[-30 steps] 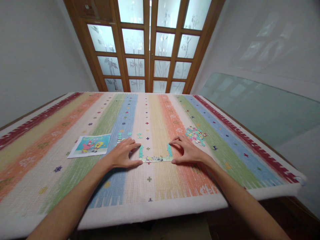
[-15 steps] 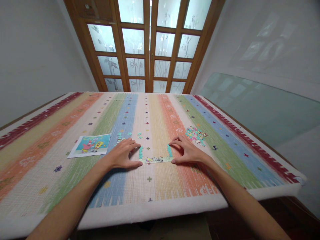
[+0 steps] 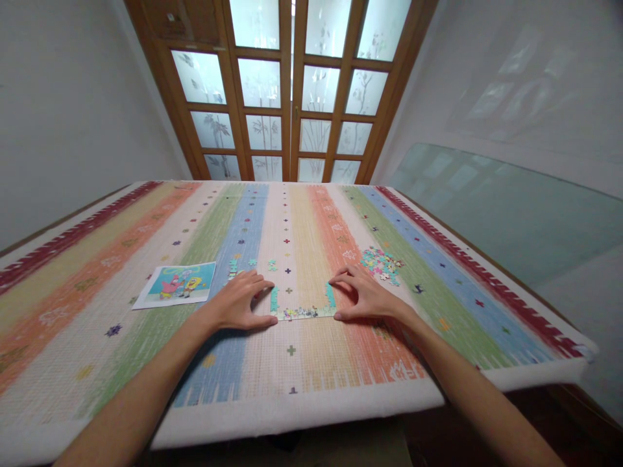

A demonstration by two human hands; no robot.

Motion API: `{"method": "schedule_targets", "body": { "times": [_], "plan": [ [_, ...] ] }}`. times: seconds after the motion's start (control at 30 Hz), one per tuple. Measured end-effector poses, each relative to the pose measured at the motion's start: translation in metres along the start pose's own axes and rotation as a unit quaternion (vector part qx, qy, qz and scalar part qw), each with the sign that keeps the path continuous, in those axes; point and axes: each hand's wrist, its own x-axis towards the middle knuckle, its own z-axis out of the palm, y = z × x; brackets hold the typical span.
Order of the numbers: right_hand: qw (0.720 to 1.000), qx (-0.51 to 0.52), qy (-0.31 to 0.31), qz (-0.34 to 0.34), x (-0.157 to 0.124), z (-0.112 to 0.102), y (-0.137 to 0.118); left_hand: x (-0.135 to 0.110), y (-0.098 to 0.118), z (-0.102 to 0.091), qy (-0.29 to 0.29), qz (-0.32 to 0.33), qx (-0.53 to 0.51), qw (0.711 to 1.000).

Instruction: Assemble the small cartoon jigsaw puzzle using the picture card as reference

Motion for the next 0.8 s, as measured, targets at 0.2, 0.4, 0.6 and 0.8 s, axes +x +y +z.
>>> {"method": "schedule_targets", "body": {
  "times": [0.2, 0.4, 0.6, 0.8],
  "plan": [
    [1.000, 0.003, -0.007, 0.006, 0.000, -0.001, 0.000, -0.001, -0.002, 0.001, 0.000, -0.001, 0.003, 1.000],
    [1.000, 0.005, -0.003, 0.003, 0.000, -0.002, -0.003, 0.000, -0.009, 0.001, 0.017, -0.027, 0.025, 0.999],
    [1.000, -0.006, 0.019, -0.001, 0.002, 0.001, -0.002, -0.005, -0.048, -0.006, 0.160, -0.143, 0.121, 0.969],
    [0.999, -0.025, 0.027, -0.014, 0.003, 0.004, -0.001, -0.009, -0.070, -0.008, 0.110, -0.241, 0.205, 0.942]
  ]
}}
